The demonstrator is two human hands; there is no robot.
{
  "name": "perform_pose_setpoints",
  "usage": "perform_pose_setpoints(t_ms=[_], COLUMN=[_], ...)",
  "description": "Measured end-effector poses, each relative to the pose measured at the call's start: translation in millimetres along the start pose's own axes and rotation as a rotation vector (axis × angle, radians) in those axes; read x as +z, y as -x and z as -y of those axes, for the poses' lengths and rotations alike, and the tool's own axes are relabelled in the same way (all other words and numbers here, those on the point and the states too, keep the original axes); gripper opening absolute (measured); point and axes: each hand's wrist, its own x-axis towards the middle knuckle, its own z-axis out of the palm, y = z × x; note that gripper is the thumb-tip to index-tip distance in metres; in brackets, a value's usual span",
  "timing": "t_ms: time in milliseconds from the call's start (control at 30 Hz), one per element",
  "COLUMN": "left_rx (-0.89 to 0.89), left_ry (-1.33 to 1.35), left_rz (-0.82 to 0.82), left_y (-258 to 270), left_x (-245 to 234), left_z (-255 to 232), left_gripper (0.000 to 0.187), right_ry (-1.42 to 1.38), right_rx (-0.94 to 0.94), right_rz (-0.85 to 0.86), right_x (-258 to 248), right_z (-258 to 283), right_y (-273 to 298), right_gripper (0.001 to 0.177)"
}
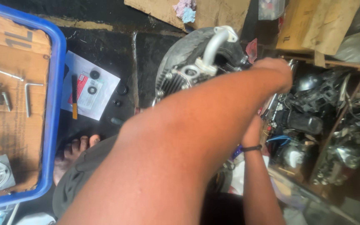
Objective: The person is assembling a small engine, likely a motorcycle engine, by installing a timing chain and sprocket onto the crankshaft. They use a hammer to tap the sprocket into place and then use a wrench to tighten bolts on the engine casing.
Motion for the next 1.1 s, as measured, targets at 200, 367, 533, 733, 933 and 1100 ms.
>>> perform_pose_setpoints(t_ms=[200,367,533,733,933,1100], left_rx=[-0.040,-0.043,0.001,-0.051,-0.105,-0.118], left_ry=[0.152,0.176,0.119,0.293,0.343,0.290], left_rz=[0.087,0.112,0.119,0.085,0.024,0.006], left_y=[6.8,0.4,-2.1,9.5,14.2,2.4], left_x=[-6.9,-7.0,-5.6,-5.9,-3.2,0.5], left_z=[-5.3,-2.6,-0.4,1.6,-0.4,0.1], left_gripper=[0.037,0.036,0.035,0.037,0.044,0.044], right_ry=[-0.646,-0.376,-1.042,-1.024,-0.887,-0.640], right_rx=[0.001,-0.234,0.198,0.142,0.024,-0.039], right_rz=[0.029,0.100,0.149,0.196,0.216,0.207], right_x=[-7.4,-12.4,-13.3,-15.0,-17.4,-16.9], right_z=[-53.5,-67.4,-73.5,-57.5,-24.7,-14.1], right_y=[-4.0,-1.7,-0.6,-3.8,1.3,-3.2], right_gripper=[0.031,0.031,0.033,0.032,0.030,0.038])
